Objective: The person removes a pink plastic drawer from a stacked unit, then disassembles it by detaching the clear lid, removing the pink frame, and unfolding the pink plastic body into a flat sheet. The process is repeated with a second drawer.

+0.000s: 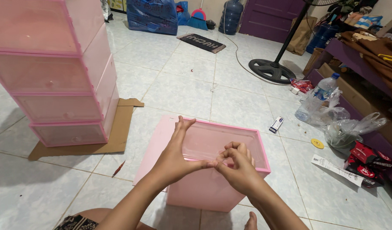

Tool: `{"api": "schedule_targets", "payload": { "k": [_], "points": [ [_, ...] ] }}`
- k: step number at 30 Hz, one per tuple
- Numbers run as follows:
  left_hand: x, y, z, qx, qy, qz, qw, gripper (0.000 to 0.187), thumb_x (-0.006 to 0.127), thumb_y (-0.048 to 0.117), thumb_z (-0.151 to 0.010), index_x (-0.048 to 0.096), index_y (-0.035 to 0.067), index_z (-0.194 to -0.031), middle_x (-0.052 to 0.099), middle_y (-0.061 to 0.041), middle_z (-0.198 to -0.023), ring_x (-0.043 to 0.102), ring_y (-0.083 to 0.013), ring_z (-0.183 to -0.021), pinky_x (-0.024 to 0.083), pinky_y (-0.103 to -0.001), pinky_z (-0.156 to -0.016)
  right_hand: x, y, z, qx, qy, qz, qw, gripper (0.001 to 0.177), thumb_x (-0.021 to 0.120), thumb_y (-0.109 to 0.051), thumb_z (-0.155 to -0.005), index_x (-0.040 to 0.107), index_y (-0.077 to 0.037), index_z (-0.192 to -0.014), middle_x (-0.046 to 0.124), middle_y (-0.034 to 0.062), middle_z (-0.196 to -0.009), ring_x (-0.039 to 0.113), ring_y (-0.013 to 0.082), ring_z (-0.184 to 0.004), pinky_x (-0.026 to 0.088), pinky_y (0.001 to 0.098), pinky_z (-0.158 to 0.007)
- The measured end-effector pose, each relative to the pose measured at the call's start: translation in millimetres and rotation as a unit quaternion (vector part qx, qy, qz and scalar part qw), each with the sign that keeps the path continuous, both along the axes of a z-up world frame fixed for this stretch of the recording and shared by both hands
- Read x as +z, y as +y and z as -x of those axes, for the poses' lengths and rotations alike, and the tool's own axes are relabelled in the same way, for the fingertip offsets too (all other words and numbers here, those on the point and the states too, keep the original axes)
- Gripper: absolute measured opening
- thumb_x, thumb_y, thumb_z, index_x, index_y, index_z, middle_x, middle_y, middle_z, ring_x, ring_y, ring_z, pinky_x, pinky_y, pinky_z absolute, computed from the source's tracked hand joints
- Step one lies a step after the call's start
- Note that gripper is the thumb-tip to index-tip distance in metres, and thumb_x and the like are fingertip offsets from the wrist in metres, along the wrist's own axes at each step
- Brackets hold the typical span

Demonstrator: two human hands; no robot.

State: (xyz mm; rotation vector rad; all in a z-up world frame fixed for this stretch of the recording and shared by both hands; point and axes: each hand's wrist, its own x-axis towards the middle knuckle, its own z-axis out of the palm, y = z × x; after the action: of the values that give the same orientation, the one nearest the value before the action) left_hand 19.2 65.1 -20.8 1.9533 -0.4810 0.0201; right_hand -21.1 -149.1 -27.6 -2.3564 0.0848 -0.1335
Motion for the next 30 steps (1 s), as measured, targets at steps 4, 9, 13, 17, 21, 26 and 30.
{"api": "schedule_targets", "payload": {
  "k": [4, 9, 13, 17, 21, 26, 30],
  "points": [
    [-11, 1, 2, -0.002, 0.019, 0.099, 0.995, 0.128, 0.093, 0.045, -0.056, 0.023, 0.019, -0.16, 0.024, -0.013, -0.17, 0.025, -0.0273, -0.157, 0.034, -0.044, -0.12, 7, 5, 1, -0.01, 0.014, -0.012, 1.0, 0.03, 0.081, -0.036, -0.079, 0.073, -0.011, -0.094, 0.048, 0.0028, -0.135, 0.043, 0.021, -0.132, 0.052, 0.037, -0.1],
    [-19, 0, -2, -0.019, -0.007, 0.143, 0.989, 0.13, 0.093, 0.037, -0.064, 0.01, 0.017, -0.162, 0.01, -0.015, -0.172, 0.016, -0.0285, -0.158, 0.03, -0.044, -0.121, 12, 4, -5, -0.021, 0.055, 0.022, 0.998, 0.028, 0.083, -0.036, -0.079, 0.074, -0.015, -0.095, 0.045, 0.0006, -0.135, 0.04, 0.0204, -0.133, 0.043, 0.0392, -0.107],
    [-19, 1, 0, -0.025, 0.029, 0.147, 0.988, 0.131, 0.091, 0.035, -0.066, 0.004, 0.02, -0.163, 0.007, -0.015, -0.171, 0.015, -0.0287, -0.158, 0.029, -0.044, -0.121, 9, 0, -10, -0.045, 0.017, 0.08, 0.996, 0.031, 0.082, -0.029, -0.075, 0.067, -0.016, -0.098, 0.054, 0.0017, -0.125, 0.046, 0.0214, -0.127, 0.033, 0.042, -0.112],
    [-19, 3, 0, -0.041, 0.06, 0.184, 0.98, 0.132, 0.088, 0.038, -0.064, 0.0, 0.023, -0.161, 0.008, -0.013, -0.171, 0.025, -0.0283, -0.155, 0.038, -0.044, -0.117, 2, -8, -19, -0.01, -0.031, 0.084, 0.996, 0.022, 0.079, -0.029, -0.078, 0.069, -0.017, -0.094, 0.056, -0.0016, -0.124, 0.046, 0.0205, -0.127, 0.032, 0.04, -0.107],
    [-21, 3, 0, -0.027, 0.015, 0.144, 0.989, 0.129, 0.09, 0.036, -0.069, 0.003, 0.021, -0.163, 0.0, -0.015, -0.172, 0.008, -0.0298, -0.159, 0.025, -0.046, -0.122, -5, -8, -15, 0.004, -0.094, 0.133, 0.987, 0.024, 0.079, -0.029, -0.078, 0.068, -0.016, -0.094, 0.058, -0.0015, -0.12, 0.049, 0.0203, -0.126, 0.029, 0.0431, -0.103],
    [-25, 3, 0, -0.028, 0.005, 0.111, 0.993, 0.122, 0.089, 0.037, -0.072, 0.01, 0.02, -0.163, -0.003, -0.013, -0.174, 0.005, -0.0296, -0.16, 0.022, -0.046, -0.123, 4, -5, -4, 0.029, -0.108, 0.129, 0.985, 0.028, 0.075, -0.028, -0.082, 0.064, -0.014, -0.104, 0.058, 0.0014, -0.117, 0.052, 0.0228, -0.122, 0.038, 0.0422, -0.101],
    [-25, 4, 3, -0.028, 0.014, 0.112, 0.993, 0.121, 0.086, 0.037, -0.074, 0.006, 0.019, -0.163, -0.004, -0.013, -0.173, 0.004, -0.0292, -0.16, 0.022, -0.046, -0.123, 22, 1, 6, 0.046, -0.076, 0.085, 0.992, 0.024, 0.07, -0.02, -0.086, 0.061, -0.012, -0.107, 0.056, 0.0014, -0.12, 0.056, 0.0231, -0.119, 0.055, 0.038, -0.088]
  ]
}}
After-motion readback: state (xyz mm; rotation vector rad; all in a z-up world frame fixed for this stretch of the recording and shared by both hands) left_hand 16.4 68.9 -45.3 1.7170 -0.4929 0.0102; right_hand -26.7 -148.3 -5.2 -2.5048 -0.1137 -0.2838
